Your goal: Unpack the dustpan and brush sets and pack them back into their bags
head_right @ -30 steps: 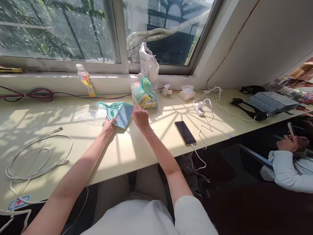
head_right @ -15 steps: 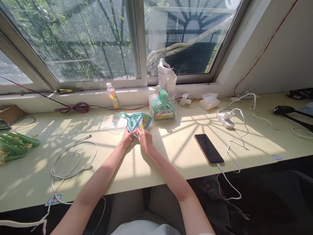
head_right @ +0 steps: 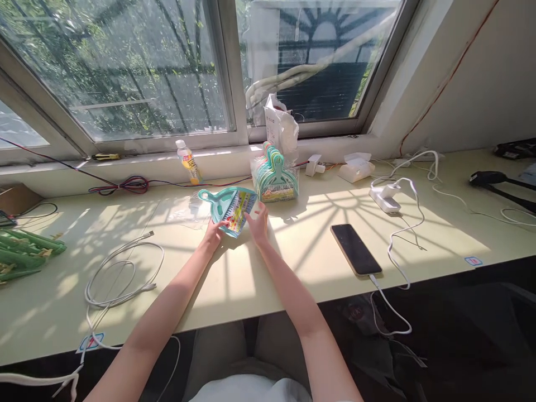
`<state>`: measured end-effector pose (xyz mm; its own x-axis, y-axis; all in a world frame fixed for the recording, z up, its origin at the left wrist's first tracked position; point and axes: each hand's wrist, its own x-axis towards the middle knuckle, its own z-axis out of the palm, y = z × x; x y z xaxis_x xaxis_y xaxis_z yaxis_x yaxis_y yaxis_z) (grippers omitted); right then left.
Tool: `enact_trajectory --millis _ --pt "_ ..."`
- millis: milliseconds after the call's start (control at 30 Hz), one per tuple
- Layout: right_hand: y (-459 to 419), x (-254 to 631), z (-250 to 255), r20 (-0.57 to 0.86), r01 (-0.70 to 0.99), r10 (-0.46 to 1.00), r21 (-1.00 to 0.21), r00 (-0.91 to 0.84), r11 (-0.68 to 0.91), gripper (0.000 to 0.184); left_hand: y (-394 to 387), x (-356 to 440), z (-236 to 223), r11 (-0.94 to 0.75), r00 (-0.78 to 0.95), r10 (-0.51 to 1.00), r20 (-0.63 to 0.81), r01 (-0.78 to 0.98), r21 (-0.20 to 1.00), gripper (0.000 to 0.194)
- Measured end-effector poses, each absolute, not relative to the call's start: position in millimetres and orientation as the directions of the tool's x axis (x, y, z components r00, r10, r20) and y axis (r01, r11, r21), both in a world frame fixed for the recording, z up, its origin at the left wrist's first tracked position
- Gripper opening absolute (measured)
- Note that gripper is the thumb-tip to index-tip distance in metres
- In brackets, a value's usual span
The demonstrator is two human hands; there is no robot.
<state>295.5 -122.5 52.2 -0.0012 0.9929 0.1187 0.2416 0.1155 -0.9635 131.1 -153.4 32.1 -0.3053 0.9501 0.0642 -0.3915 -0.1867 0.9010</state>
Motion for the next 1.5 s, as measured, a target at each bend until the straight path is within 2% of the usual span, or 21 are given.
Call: enact_trajectory --millis 67,133,200,300,367,433,500,567,633,700,833,933,1033,1100,1233,1400,1500 --pt "-117.5 296.3 50.7 -0.008 0.019 0.989 -1.000 -0.149 -0.005 0.048 -154.1 131.0 33.0 -0.183 -0.306 0.950 0.058 -0.396 0.900 0.062" --pt "-115.4 296.5 49.7 -0.052 -0.110 0.955 -0.990 -0.293 -0.087 0.041 -153.9 130.7 32.8 -0.179 -0.318 0.947 0.044 -0.409 0.895 0.065" --pt "-115.6 296.4 48.5 -0.050 -0.155 0.937 -0.982 -0.346 -0.110 0.042 -152.7 130.3 31.8 -0.179 -0.326 0.944 0.038 -0.415 0.892 0.067" --pt "-117.0 296.7 46.6 -0.057 -0.185 0.941 -0.975 -0.333 -0.125 0.043 -149.0 128.5 31.4 -0.159 -0.294 0.955 0.049 -0.363 0.918 0.063" --pt "-117.6 297.6 45.7 -0.060 -0.197 0.948 -0.972 -0.314 -0.127 0.041 -146.5 123.4 33.4 -0.169 -0.336 0.938 0.089 -0.219 0.961 0.047" --pt "-117.9 298.7 45.8 -0.057 -0.198 0.953 -0.973 -0.297 -0.120 0.040 -145.9 112.0 37.1 -0.198 -0.460 0.874 0.154 -0.048 0.979 0.033" --pt "-118.3 299.2 46.6 -0.064 -0.203 0.955 -0.971 -0.291 -0.127 0.039 -148.3 93.8 40.8 -0.211 -0.596 0.761 0.258 0.149 0.966 0.033" --pt "-119.4 298.5 47.6 -0.086 -0.222 0.953 -0.963 -0.290 -0.154 0.037 -152.9 72.3 42.4 -0.179 -0.640 0.654 0.403 0.386 0.905 0.032" --pt "-120.8 296.9 47.9 -0.114 -0.240 0.948 -0.952 -0.296 -0.190 0.034 -157.6 52.9 40.6 -0.089 -0.599 0.615 0.513 0.594 0.800 0.025" --pt "-122.2 295.3 47.3 -0.135 -0.251 0.941 -0.943 -0.311 -0.219 0.032 -160.7 39.6 36.1 -0.005 -0.560 0.647 0.518 0.676 0.737 0.022" --pt "-122.5 294.5 44.9 -0.171 -0.247 0.924 -0.932 -0.343 -0.264 0.029 -162.6 31.7 27.7 0.200 -0.567 0.740 0.361 0.698 0.688 0.012" --pt "-120.1 295.0 42.8 -0.205 -0.216 0.908 -0.930 -0.365 -0.297 0.027 -163.4 32.6 28.3 0.312 -0.622 0.719 0.309 0.687 0.656 0.014" --pt "-117.6 295.0 39.7 -0.227 -0.197 0.903 -0.929 -0.364 -0.312 0.027 -164.1 33.6 32.2 0.373 -0.687 0.678 0.262 0.628 0.683 0.018" --pt "-116.8 294.7 37.1 -0.220 -0.215 0.909 -0.926 -0.355 -0.309 0.027 -163.5 35.2 33.5 0.334 -0.692 0.657 0.300 0.624 0.707 0.022" --pt "-119.3 292.8 32.1 -0.167 -0.282 0.928 -0.922 -0.332 -0.266 0.032 -158.3 46.2 33.1 0.116 -0.589 0.639 0.495 0.710 0.694 0.030" --pt "-125.5 286.6 29.3 -0.067 -0.330 0.927 -0.923 -0.369 -0.198 0.044 -157.8 73.6 39.7 -0.123 -0.444 0.691 0.570 0.706 0.698 0.036" --pt "-126.0 284.8 29.8 -0.026 -0.385 0.946 -0.909 -0.324 -0.157 0.047 -166.7 90.8 49.4 -0.155 -0.503 0.617 0.605 0.676 0.720 0.040"
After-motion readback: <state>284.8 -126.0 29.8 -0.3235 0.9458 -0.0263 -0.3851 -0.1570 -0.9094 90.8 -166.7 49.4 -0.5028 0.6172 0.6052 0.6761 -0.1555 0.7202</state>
